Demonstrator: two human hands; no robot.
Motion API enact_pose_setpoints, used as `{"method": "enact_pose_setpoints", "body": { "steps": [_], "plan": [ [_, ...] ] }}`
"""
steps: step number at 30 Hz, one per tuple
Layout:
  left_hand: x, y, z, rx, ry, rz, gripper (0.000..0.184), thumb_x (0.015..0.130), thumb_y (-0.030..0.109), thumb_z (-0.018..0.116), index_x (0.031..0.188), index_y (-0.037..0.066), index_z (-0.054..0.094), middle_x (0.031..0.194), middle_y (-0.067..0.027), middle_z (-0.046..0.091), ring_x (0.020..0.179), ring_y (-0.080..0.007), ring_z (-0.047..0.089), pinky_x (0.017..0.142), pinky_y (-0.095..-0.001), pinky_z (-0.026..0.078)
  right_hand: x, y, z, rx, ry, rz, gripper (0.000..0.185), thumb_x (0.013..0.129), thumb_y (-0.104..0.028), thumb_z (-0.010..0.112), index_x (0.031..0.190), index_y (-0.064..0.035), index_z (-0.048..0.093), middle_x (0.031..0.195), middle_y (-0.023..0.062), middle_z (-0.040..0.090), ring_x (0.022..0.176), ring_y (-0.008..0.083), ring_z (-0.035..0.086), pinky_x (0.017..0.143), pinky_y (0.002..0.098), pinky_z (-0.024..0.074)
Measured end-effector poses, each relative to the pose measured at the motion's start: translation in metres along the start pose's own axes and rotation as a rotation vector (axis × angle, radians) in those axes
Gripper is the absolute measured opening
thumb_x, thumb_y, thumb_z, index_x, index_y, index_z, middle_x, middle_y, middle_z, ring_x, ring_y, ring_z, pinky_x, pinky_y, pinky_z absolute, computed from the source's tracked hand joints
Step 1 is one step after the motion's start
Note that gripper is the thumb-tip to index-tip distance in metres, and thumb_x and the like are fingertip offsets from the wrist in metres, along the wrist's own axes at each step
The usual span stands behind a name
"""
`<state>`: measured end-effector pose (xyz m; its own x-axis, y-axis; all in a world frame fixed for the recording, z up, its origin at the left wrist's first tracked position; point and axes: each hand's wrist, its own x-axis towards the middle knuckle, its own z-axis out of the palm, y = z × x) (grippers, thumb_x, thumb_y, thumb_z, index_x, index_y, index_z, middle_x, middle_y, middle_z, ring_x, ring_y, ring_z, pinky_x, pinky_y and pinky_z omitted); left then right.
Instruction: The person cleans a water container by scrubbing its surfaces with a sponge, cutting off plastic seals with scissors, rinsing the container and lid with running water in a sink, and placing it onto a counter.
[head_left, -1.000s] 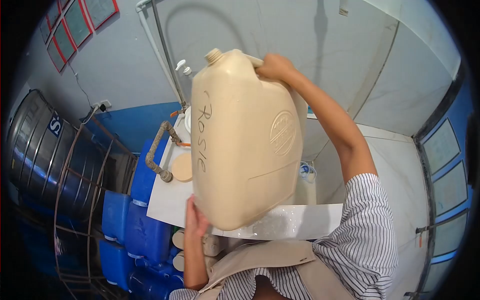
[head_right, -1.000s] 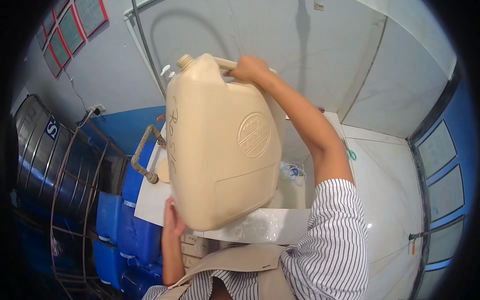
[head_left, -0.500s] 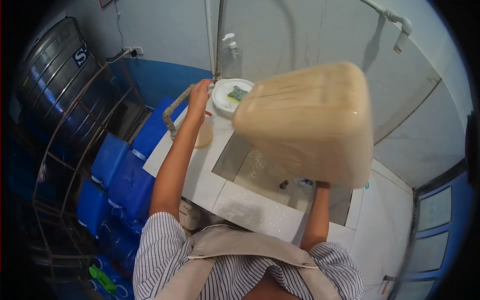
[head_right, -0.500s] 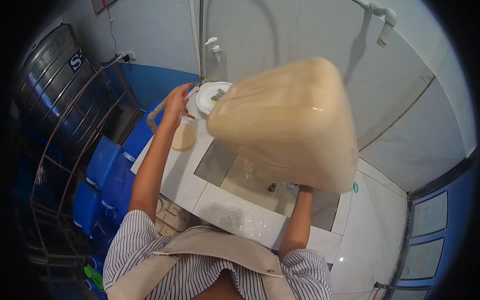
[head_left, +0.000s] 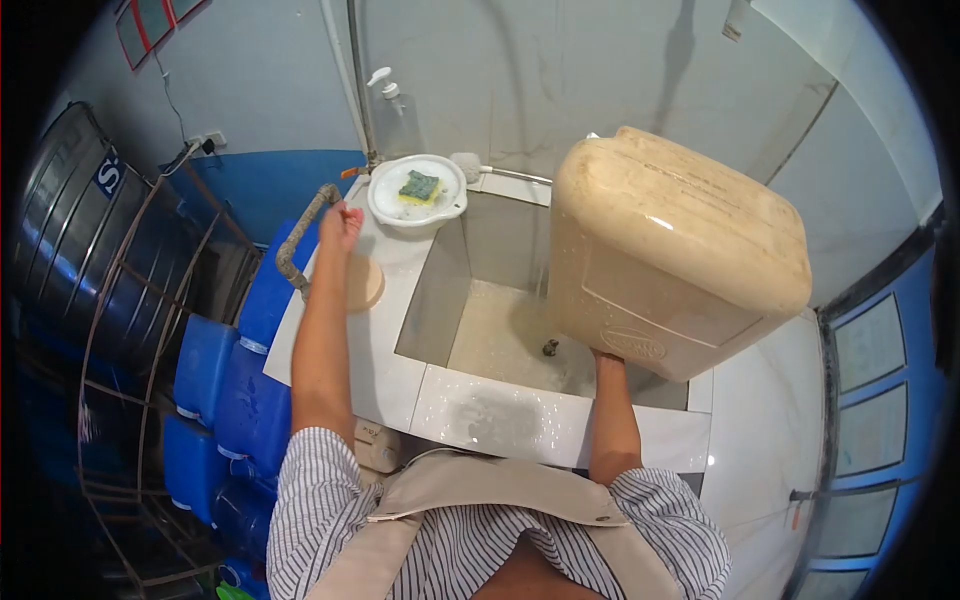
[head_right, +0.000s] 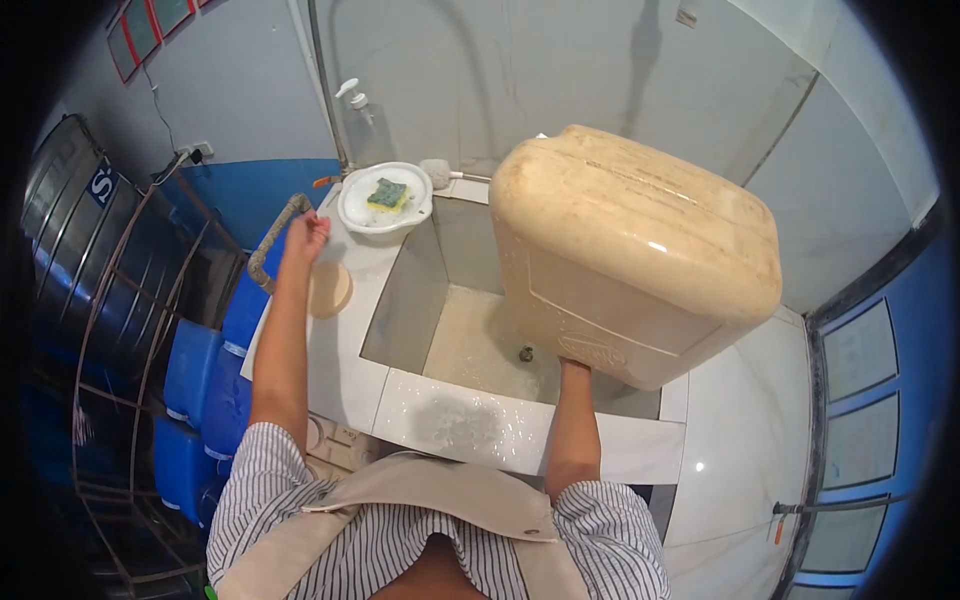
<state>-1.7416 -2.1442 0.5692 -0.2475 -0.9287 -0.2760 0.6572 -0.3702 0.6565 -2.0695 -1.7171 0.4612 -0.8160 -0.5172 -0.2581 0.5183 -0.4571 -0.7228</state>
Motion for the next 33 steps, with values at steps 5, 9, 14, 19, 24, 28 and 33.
{"method": "enact_pose_setpoints", "body": {
  "steps": [5, 9, 14, 19, 24, 28, 33],
  "plan": [
    [-0.004, 0.025, 0.007, -0.110, 0.086, -0.086, 0.011, 0.088, 0.009, 0.048, 0.080, 0.002, 0.043, 0.071, -0.0114, 0.048, 0.062, -0.0206, 0.054, 0.058, -0.0293, 0.053, 0.000, 0.005, -0.003, 0.011, 0.009, 0.003, 0.035, 0.084, -0.017, 0.055, 0.114, 0.0009, 0.057, 0.118, 0.0171, 0.056, 0.102, 0.0252, 0.055, 0.088, 0.0356, 0.0441],
    [-0.023, 0.013, 0.013, 0.156, 0.078, 0.105, 0.006, 0.088, 0.009, 0.043, 0.088, 0.003, 0.045, 0.071, -0.0074, 0.048, 0.062, -0.0169, 0.051, 0.059, -0.0270, 0.050, -0.001, 0.007, -0.001, 0.010, 0.003, 0.001, 0.035, 0.085, -0.017, 0.055, 0.115, 0.0008, 0.056, 0.119, 0.0166, 0.055, 0.103, 0.0250, 0.055, 0.089, 0.0355, 0.0439],
    [-0.027, 0.007, -0.005, 0.769, 0.062, 0.285, 0.019, 0.090, 0.021, 0.046, 0.107, 0.013, 0.051, 0.079, 0.0013, 0.049, 0.069, -0.0097, 0.048, 0.066, -0.0283, 0.044, -0.002, 0.007, 0.001, 0.014, 0.003, 0.003, 0.035, 0.085, -0.017, 0.055, 0.116, 0.0006, 0.056, 0.120, 0.0161, 0.055, 0.104, 0.0248, 0.054, 0.089, 0.0354, 0.0437],
    [-0.008, 0.007, -0.019, 1.110, 0.110, 0.481, 0.027, 0.088, 0.021, 0.046, 0.111, 0.007, 0.052, 0.087, -0.0055, 0.053, 0.079, -0.0171, 0.050, 0.074, -0.0301, 0.041, -0.003, 0.004, 0.005, 0.028, 0.006, 0.005, 0.036, 0.085, -0.017, 0.055, 0.116, 0.0004, 0.055, 0.120, 0.0155, 0.054, 0.105, 0.0246, 0.054, 0.090, 0.0352, 0.0434],
    [-0.011, 0.006, -0.019, 1.284, 0.077, 0.491, 0.038, 0.086, 0.021, 0.045, 0.118, 0.001, 0.051, 0.109, -0.0175, 0.054, 0.106, -0.0286, 0.049, 0.092, -0.0354, 0.037, -0.004, 0.003, 0.008, 0.037, 0.014, 0.006, 0.036, 0.085, -0.016, 0.055, 0.117, 0.0002, 0.055, 0.121, 0.0150, 0.054, 0.106, 0.0243, 0.053, 0.091, 0.0351, 0.0431],
    [-0.006, 0.002, -0.021, 1.325, 0.095, 0.560, 0.042, 0.086, 0.021, 0.044, 0.121, 0.000, 0.047, 0.116, -0.0197, 0.051, 0.112, -0.0326, 0.046, 0.095, -0.0369, 0.034, -0.005, 0.001, 0.009, 0.042, 0.013, 0.005, 0.036, 0.085, -0.016, 0.055, 0.118, 0.0000, 0.054, 0.122, 0.0145, 0.053, 0.107, 0.0242, 0.053, 0.091, 0.0350, 0.0429],
    [-0.019, -0.008, -0.017, 1.435, 0.103, 0.582, 0.044, 0.086, 0.022, 0.045, 0.123, -0.002, 0.045, 0.116, -0.0209, 0.050, 0.112, -0.0346, 0.046, 0.096, -0.0380, 0.035, -0.005, 0.001, 0.010, 0.049, 0.011, 0.006, 0.037, 0.085, -0.016, 0.055, 0.119, -0.0002, 0.054, 0.123, 0.0140, 0.053, 0.108, 0.0240, 0.053, 0.092, 0.0348, 0.0427]
  ]
}}
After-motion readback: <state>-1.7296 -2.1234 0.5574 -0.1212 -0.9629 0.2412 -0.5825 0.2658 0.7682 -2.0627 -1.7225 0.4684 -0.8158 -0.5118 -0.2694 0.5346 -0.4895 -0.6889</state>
